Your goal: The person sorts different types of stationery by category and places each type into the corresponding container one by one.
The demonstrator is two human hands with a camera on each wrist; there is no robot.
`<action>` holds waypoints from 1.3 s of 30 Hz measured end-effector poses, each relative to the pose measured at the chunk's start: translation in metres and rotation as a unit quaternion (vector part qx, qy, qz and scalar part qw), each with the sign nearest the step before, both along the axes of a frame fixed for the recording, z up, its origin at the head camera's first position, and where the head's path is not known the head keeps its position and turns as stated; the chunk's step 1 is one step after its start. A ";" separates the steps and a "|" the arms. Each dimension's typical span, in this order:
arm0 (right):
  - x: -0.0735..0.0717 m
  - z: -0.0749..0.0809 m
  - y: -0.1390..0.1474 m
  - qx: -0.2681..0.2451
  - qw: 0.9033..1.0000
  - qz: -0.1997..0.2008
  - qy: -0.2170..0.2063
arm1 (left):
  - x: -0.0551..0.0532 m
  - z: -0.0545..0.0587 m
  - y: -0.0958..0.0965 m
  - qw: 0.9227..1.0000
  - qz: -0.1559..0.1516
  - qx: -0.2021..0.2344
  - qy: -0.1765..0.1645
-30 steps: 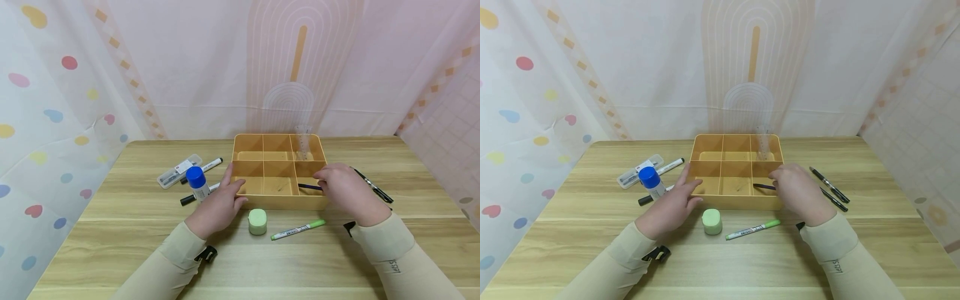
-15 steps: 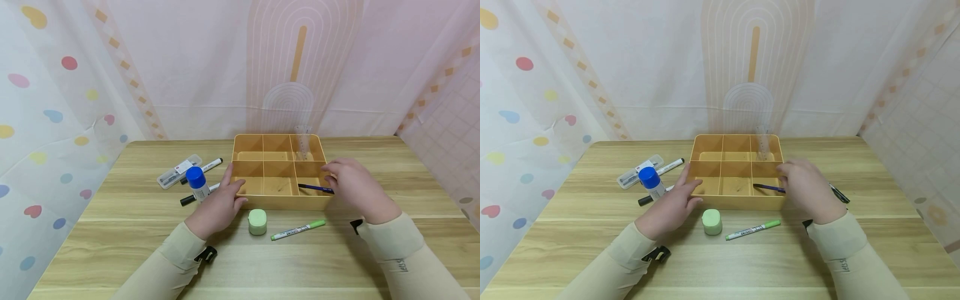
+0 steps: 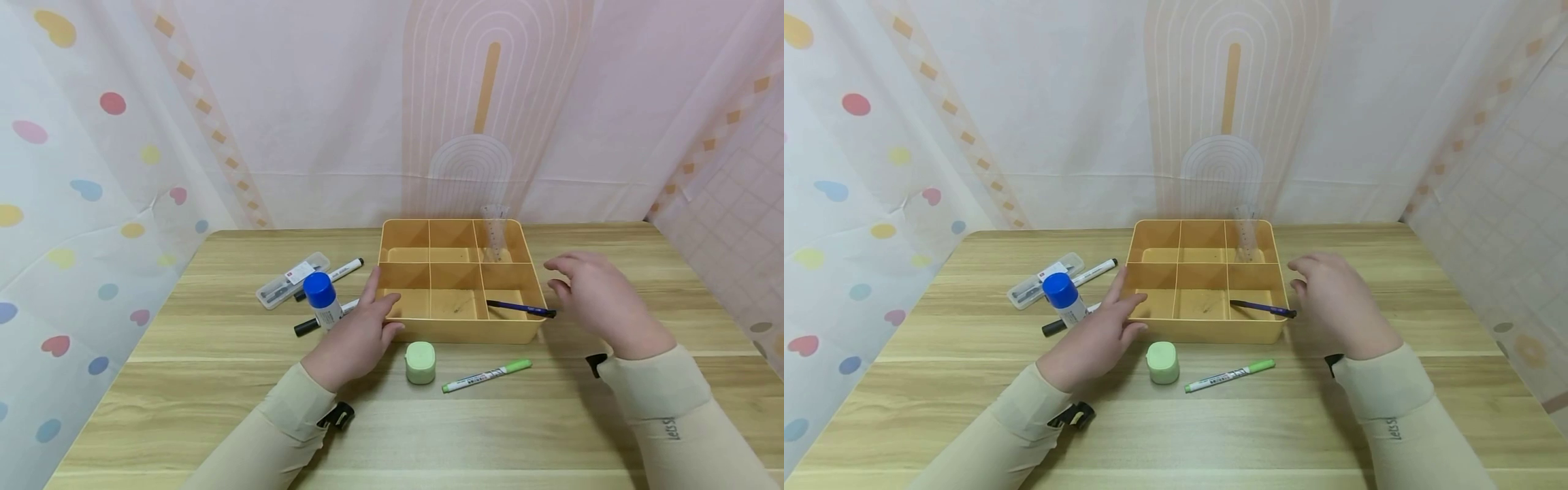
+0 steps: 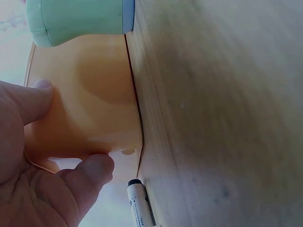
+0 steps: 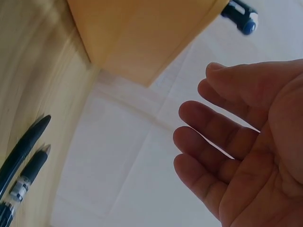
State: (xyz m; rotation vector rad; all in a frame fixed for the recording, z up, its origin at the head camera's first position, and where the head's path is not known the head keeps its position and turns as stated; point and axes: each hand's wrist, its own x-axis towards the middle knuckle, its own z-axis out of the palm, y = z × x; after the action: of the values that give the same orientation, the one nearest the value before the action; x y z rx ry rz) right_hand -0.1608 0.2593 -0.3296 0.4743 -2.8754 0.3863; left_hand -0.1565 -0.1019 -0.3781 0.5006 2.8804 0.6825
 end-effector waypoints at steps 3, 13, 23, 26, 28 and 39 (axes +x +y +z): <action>-0.002 -0.001 0.005 0.005 1.000 -0.010 -0.015 | 0.000 0.000 0.000 1.000 -0.001 0.001 -0.001; -0.007 -0.002 0.023 0.025 0.998 -0.040 -0.045 | -0.001 0.000 0.000 1.000 -0.004 0.002 0.002; -0.011 -0.004 0.033 0.059 0.993 -0.056 -0.083 | -0.001 0.000 0.000 1.000 -0.004 0.002 0.002; -0.011 -0.004 0.036 0.069 0.990 -0.065 -0.101 | -0.001 0.000 0.000 1.000 -0.004 0.002 0.002; -0.012 -0.005 0.038 0.074 0.988 -0.071 -0.112 | -0.001 0.000 0.000 1.000 -0.004 0.001 0.001; -0.014 -0.007 0.048 0.070 0.981 -0.092 -0.158 | 0.000 0.000 0.000 1.000 -0.001 0.000 -0.001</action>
State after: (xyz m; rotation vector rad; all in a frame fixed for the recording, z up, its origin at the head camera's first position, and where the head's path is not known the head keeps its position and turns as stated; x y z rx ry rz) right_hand -0.1746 0.3071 -0.3367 0.1760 -3.2350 0.2468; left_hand -0.1569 -0.1019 -0.3781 0.5008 2.8775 0.6821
